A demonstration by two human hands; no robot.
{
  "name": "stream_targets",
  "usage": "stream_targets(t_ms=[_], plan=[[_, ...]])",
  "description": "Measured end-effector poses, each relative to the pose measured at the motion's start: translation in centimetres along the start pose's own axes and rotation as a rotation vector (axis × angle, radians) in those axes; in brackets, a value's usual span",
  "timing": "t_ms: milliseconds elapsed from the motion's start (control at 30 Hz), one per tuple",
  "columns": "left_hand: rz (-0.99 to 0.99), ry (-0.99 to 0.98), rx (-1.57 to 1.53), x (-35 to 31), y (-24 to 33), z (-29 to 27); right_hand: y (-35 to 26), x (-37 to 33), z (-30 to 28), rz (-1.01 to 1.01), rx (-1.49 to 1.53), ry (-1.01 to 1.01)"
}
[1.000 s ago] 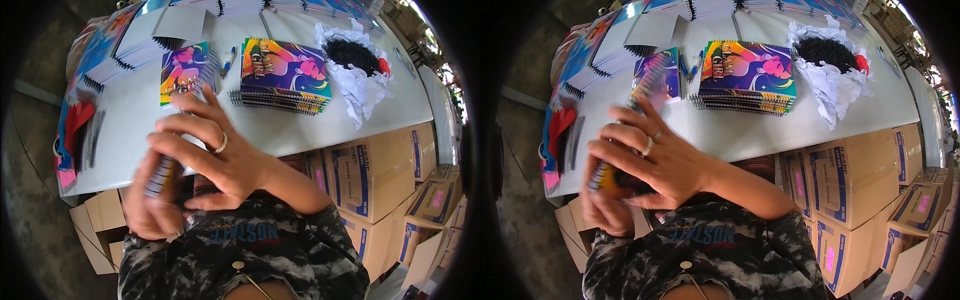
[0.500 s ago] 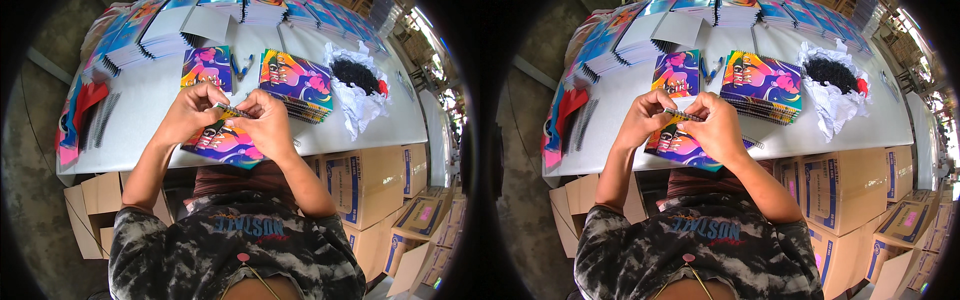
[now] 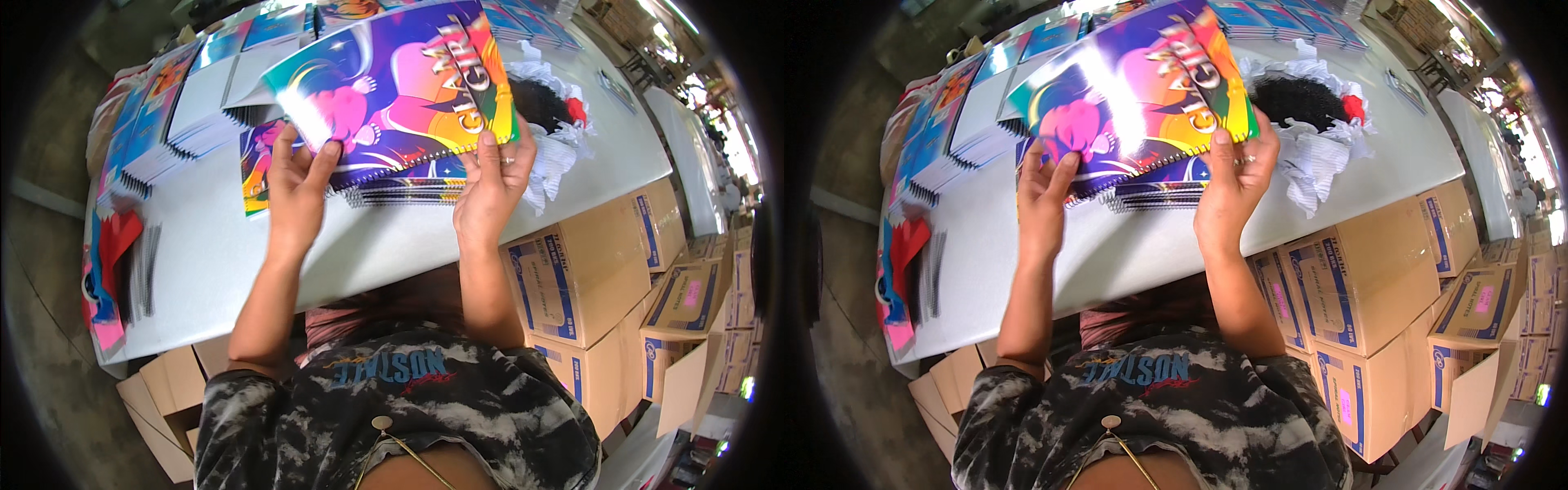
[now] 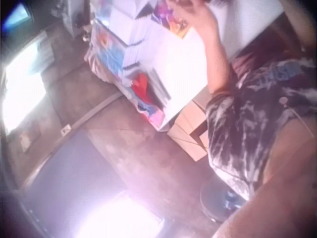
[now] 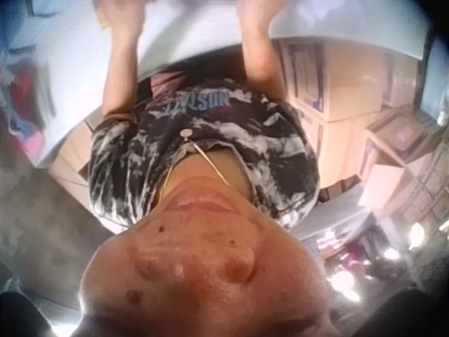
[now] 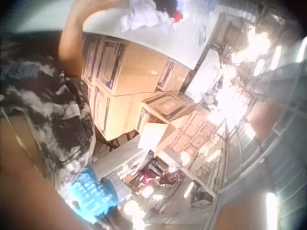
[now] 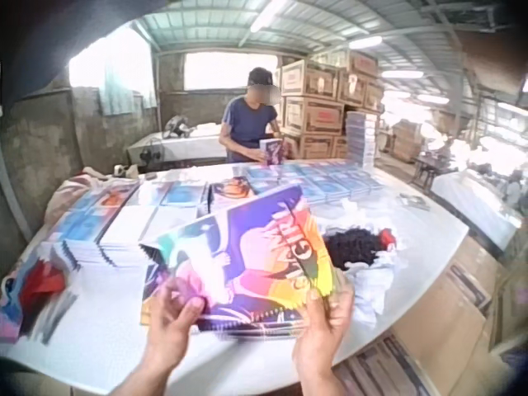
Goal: The person repeatedly picks up spiral-bound notebook covers and inserts spiral wire bindings into the pre-punched holes. They then place the assembled notebooks into a stack on the table.
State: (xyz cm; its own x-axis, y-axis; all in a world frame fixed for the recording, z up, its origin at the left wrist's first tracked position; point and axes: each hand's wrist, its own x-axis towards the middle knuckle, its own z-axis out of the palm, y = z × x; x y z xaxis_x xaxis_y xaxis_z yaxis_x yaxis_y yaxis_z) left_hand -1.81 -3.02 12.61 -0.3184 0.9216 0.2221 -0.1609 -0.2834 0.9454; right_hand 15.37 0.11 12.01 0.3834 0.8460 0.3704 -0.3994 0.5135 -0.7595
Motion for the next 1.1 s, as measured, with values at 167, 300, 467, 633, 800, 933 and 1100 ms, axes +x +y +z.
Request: stream_targets(t_ms=[167,300,467,633,800,933,1100], plan=[[0.351,0.013,1.213,1.7,-8.0,1.6,7.1,-0.1,-9.8,-0.261,-1.12,0.09],[0.35,0.102,0.881,0.0,-10.0,1.0,7.6,-0.2,-9.9,-0.012,-0.418,-0.003],[0.392,0.261,0.507,-0.6,-12.9,1.3,9.1,-0.1,-9.5,-0.161,-0.549,0.126],[0.137,0.332,0.365,-0.7,-14.2,1.9,11.2,0.4,-11.5,-0.204,-0.66,0.165],[0.324,0.352,0.361,-0.2,-14.9,0.6,10.8,0.2,-9.8,-0.312,-0.721,0.225],[0.201,0.289,0.21,0.0,-15.6,0.7,11.0,0.1,-11.0,-0.182,-0.669,0.163],[0.376,0.352,0.453,-0.2,-13.5,1.4,10.9,0.0,-10.9,-0.184,-0.696,0.15]])
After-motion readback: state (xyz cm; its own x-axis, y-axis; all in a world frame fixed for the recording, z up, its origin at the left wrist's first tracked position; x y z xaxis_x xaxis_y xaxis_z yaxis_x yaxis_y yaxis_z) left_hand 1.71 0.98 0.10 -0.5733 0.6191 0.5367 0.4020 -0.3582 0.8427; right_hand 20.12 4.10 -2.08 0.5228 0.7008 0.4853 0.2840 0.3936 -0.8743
